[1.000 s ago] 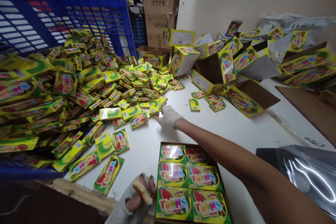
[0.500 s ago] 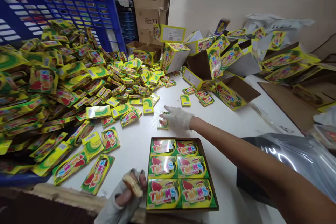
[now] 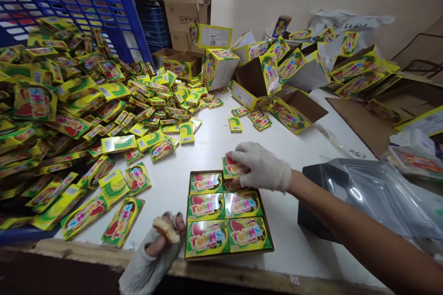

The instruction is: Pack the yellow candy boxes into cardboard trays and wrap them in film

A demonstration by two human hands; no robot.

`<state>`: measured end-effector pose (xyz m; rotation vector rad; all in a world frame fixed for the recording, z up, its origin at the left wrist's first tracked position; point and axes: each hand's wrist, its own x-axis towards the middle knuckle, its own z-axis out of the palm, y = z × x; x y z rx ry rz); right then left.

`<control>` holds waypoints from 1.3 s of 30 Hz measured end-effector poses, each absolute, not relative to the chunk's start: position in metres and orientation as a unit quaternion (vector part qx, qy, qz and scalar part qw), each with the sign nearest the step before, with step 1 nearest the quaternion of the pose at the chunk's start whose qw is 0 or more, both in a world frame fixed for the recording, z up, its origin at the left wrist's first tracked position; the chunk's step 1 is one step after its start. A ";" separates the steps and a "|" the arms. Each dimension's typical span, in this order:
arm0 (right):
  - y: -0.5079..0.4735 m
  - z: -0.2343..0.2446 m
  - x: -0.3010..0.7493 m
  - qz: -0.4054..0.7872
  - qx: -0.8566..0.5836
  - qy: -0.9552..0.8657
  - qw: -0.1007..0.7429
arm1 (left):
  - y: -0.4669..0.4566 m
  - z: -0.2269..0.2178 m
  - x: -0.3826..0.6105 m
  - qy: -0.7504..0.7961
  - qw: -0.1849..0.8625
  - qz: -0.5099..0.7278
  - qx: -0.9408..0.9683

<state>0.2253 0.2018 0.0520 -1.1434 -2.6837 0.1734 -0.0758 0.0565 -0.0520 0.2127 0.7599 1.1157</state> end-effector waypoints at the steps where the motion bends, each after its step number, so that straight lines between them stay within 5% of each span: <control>1: 0.191 0.047 0.231 0.036 -0.393 -0.912 0.109 | 0.058 -0.052 -0.075 0.350 0.777 0.514 0.096; 4: 0.174 0.027 0.233 0.029 -0.399 -0.908 0.126 | 0.061 -0.051 -0.075 0.357 0.779 0.507 0.088; 10: 0.180 0.020 0.217 0.242 -0.514 -0.797 0.205 | 0.062 -0.046 -0.074 0.367 0.774 0.497 0.136; 15: 0.156 0.011 0.209 0.130 -0.564 -0.783 0.229 | 0.061 -0.043 -0.073 0.364 0.770 0.497 0.165; 21: 0.118 0.002 0.210 0.007 -0.519 -0.850 0.085 | 0.061 -0.046 -0.074 0.370 0.764 0.504 0.161; 32: 0.126 0.034 0.188 0.120 -0.507 -0.852 -0.046 | 0.061 -0.041 -0.071 0.325 0.782 0.510 0.150; 39: 0.248 0.045 0.070 0.168 -0.463 -0.866 0.082 | 0.062 -0.041 -0.068 0.247 0.795 0.531 0.157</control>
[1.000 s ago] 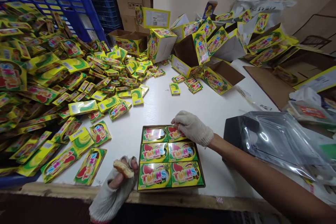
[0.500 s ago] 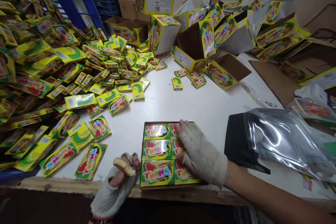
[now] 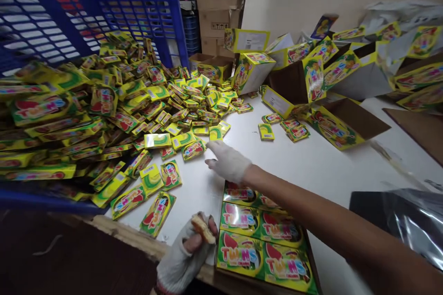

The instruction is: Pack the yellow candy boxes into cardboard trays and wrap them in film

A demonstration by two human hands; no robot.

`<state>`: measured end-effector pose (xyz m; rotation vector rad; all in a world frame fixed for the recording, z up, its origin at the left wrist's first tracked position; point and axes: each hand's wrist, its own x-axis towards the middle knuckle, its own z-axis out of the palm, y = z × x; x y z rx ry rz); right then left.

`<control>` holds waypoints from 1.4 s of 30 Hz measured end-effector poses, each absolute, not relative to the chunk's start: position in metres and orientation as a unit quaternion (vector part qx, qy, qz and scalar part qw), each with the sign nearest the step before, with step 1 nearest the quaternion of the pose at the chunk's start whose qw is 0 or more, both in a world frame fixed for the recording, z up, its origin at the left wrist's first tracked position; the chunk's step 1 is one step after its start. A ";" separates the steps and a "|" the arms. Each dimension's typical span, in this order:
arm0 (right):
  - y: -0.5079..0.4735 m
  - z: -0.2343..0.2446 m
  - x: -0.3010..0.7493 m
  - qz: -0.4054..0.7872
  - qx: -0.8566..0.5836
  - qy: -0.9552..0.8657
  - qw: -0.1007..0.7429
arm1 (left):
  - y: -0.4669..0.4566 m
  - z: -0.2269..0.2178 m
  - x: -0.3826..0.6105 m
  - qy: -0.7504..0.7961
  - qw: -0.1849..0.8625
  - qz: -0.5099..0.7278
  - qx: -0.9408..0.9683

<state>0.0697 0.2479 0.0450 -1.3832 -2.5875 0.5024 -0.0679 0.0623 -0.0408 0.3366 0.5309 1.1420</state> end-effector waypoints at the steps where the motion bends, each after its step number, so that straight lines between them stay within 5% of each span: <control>1: 0.262 0.037 0.049 0.124 -0.421 -0.896 0.068 | 0.062 -0.041 -0.067 0.240 0.796 0.534 0.154; 7: 0.304 0.003 0.000 0.018 -0.357 -0.933 -0.052 | 0.057 -0.042 -0.068 0.225 0.795 0.541 0.155; 13: 0.242 0.044 0.072 0.133 -0.476 -0.864 0.093 | 0.056 -0.047 -0.070 0.241 0.792 0.535 0.169; 16: 0.185 0.077 0.128 0.142 -0.537 -0.831 0.023 | 0.058 -0.049 -0.072 0.242 0.796 0.528 0.172; 19: 0.146 0.092 0.173 0.163 -0.461 -0.872 -0.035 | 0.059 -0.051 -0.072 0.236 0.800 0.524 0.170; 28: 0.178 0.050 0.179 0.005 -0.256 -0.966 -0.029 | 0.058 -0.049 -0.070 0.235 0.794 0.538 0.157; 36: 0.122 0.053 0.170 0.146 -0.315 -0.937 0.041 | 0.059 -0.046 -0.067 0.240 0.785 0.558 0.123; 42: 0.059 0.004 0.142 0.052 -0.371 -0.919 0.120 | 0.057 -0.049 -0.068 0.256 0.786 0.552 0.112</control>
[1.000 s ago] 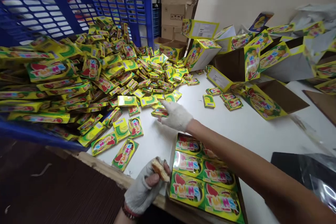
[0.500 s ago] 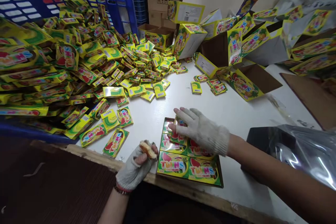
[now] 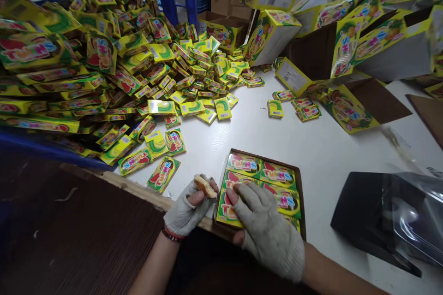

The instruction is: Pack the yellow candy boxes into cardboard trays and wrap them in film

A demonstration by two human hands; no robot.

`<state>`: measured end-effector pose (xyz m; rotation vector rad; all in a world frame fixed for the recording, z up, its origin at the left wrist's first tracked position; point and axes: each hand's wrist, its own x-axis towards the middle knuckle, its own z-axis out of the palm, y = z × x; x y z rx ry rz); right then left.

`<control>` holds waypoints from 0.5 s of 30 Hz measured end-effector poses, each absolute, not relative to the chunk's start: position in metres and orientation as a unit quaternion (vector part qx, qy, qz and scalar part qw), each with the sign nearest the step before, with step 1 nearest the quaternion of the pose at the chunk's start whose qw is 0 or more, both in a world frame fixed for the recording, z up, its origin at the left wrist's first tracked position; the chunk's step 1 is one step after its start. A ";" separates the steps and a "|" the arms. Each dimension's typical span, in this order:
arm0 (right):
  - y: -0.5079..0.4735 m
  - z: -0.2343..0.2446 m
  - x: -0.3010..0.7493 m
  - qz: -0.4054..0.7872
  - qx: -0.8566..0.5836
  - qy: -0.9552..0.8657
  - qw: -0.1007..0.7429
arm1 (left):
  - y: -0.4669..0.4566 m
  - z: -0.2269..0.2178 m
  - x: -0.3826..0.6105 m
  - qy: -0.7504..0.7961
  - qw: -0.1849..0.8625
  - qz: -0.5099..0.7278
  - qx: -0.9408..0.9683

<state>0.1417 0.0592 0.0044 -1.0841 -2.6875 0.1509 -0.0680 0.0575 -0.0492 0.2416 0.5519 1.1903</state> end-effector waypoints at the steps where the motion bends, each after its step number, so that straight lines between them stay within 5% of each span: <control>1: 0.052 -0.002 0.140 0.028 -0.367 -0.922 0.118 | 0.057 -0.050 -0.068 0.255 0.785 0.554 0.107; 5: 0.041 -0.009 0.153 0.047 -0.310 -0.947 0.073 | 0.058 -0.052 -0.066 0.237 0.783 0.568 0.087; 10: 0.108 0.041 0.143 0.150 -0.267 -0.947 0.102 | 0.056 -0.050 -0.065 0.220 0.777 0.581 0.101; 15: 0.216 0.045 0.030 0.050 -0.139 -0.987 0.056 | 0.054 -0.045 -0.068 0.244 0.773 0.567 0.146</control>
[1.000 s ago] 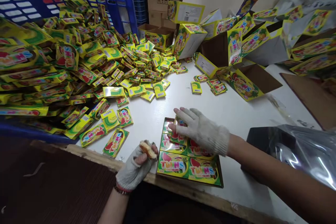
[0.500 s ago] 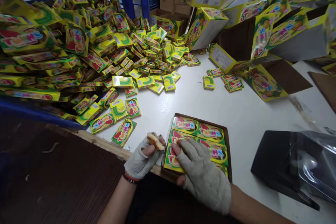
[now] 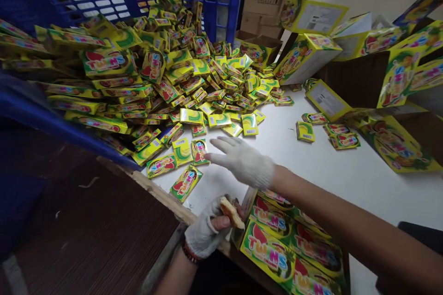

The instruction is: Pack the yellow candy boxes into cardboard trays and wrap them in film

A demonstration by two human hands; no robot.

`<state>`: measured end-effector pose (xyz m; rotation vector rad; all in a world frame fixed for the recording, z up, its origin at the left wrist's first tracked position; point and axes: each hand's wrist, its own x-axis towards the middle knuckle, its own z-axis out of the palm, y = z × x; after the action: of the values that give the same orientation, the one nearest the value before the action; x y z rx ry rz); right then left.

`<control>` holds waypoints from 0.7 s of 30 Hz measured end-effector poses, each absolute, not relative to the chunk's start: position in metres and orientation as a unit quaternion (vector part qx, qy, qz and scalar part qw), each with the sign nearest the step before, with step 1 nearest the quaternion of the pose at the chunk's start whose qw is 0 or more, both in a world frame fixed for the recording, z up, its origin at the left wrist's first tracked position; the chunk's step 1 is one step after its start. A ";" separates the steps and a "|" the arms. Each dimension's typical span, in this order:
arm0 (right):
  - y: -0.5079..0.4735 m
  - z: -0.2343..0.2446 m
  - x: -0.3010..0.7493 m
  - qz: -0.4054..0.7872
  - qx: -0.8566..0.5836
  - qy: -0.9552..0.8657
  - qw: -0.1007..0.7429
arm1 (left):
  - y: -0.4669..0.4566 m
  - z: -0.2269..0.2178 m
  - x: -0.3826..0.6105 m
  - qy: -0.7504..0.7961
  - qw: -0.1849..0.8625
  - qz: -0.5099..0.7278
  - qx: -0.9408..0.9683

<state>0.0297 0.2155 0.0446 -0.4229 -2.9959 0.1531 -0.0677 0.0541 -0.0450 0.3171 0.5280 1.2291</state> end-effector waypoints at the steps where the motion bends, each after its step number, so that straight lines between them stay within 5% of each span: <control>1: 0.230 0.034 0.005 0.032 -0.115 -0.992 0.027 | 0.054 -0.044 -0.068 0.249 0.773 0.564 0.149; 6: 0.258 -0.011 -0.053 0.004 -0.146 -0.984 -0.105 | 0.053 -0.045 -0.069 0.260 0.771 0.561 0.150; 10: 0.263 0.000 -0.028 0.062 -0.267 -0.952 -0.132 | 0.054 -0.048 -0.071 0.255 0.775 0.555 0.162; 16: 0.218 0.060 0.075 0.254 -0.357 -0.893 0.101 | 0.056 -0.047 -0.072 0.255 0.784 0.545 0.151; 21: 0.136 0.046 0.153 0.127 -0.424 -0.888 0.128 | 0.057 -0.047 -0.071 0.251 0.786 0.541 0.163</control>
<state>0.1527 0.1361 0.0456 -1.2335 -2.5821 0.3685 -0.0712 0.0568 -0.0468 0.3519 0.5417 1.1658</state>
